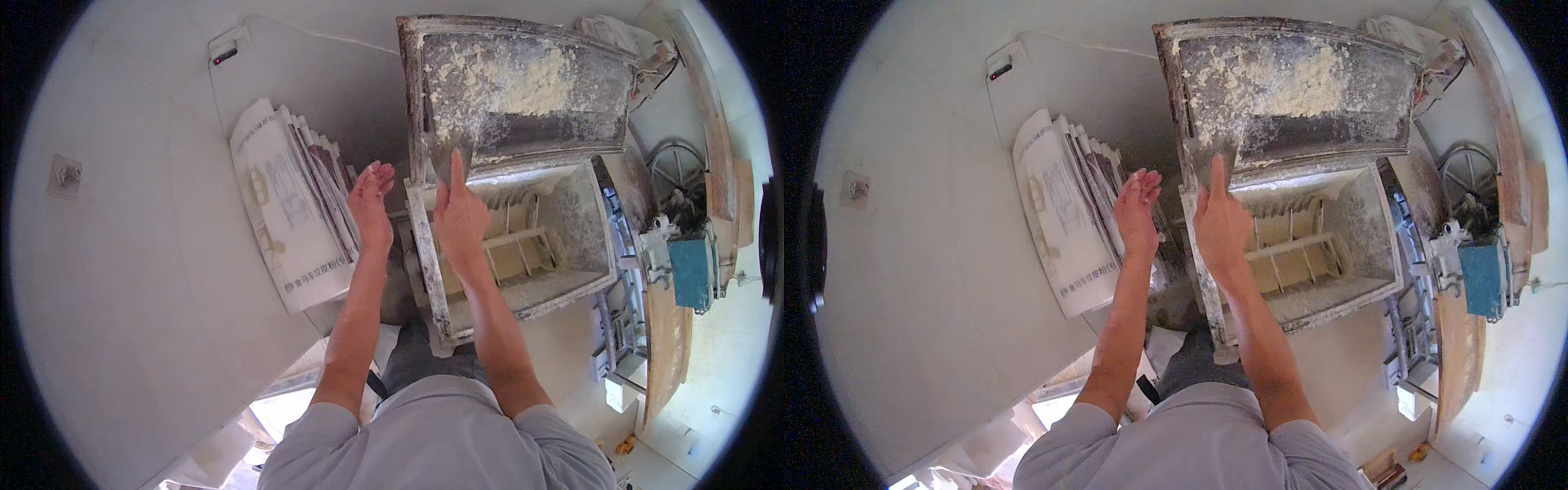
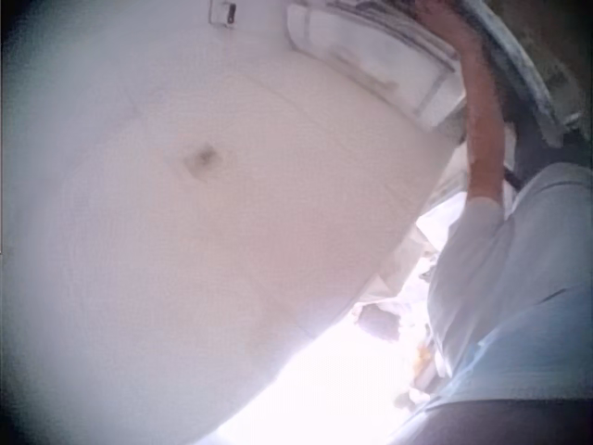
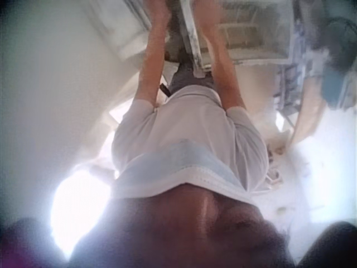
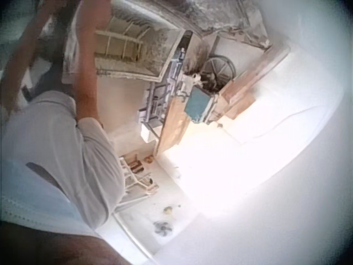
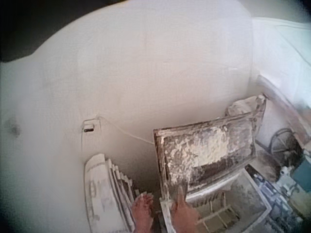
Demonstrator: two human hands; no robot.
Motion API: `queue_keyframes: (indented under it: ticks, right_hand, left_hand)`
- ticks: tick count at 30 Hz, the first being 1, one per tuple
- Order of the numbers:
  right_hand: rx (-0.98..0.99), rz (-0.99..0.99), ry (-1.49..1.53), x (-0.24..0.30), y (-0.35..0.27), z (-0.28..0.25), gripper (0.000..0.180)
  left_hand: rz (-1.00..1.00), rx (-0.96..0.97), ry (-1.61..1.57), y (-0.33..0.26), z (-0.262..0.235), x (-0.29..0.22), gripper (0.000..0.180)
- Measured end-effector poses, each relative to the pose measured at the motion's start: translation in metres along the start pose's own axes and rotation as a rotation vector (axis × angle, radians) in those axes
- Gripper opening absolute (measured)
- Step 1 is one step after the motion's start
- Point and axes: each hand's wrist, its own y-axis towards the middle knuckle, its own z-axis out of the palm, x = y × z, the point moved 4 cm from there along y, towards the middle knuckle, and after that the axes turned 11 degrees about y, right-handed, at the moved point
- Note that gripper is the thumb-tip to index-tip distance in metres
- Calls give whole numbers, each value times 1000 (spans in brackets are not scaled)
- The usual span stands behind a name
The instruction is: The person scrapes residue from a metal mold using a scraper, then walks to a nearby table to retrieve a folded sheet of dough. They return to the mold and continue scraping the interior and edges, then place the scraper on a wooden board and walk toward a dough sheeter.
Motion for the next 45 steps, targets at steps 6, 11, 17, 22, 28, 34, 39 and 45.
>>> queue_keyframes:
  ticks: [6, 11, 17, 22, 28, 34, 39, 45]
  right_hand:
    - [-56, 101, 40, 33, 65, 5, 59]
    - [-156, 200, 86, 38, 120, 2, 56]
    - [-323, 185, 504, -22, 145, -42, 51]
    - [-445, 488, 940, -156, -24, -76, 53]
    - [-180, 175, 307, -141, -103, -42, 57]
    - [-181, -95, 324, 17, 19, 6, 56]
    - [-217, 17, 139, 62, 86, 40, 61]
    - [-355, 116, 286, 85, 115, 47, 58]
  left_hand:
    - [91, 6, 4, 17, -5, -35, 33]
    - [126, -37, 83, 29, 0, -61, 36]
    - [386, 3, 261, 75, 42, -130, 35]
    - [493, 90, 233, 132, 97, -179, 33]
    - [332, 61, 39, 133, 112, -140, 37]
    - [292, -2, -67, 106, 100, -117, 39]
    - [304, -11, -112, 76, 57, -139, 36]
    - [349, -30, -66, 57, 19, -156, 34]
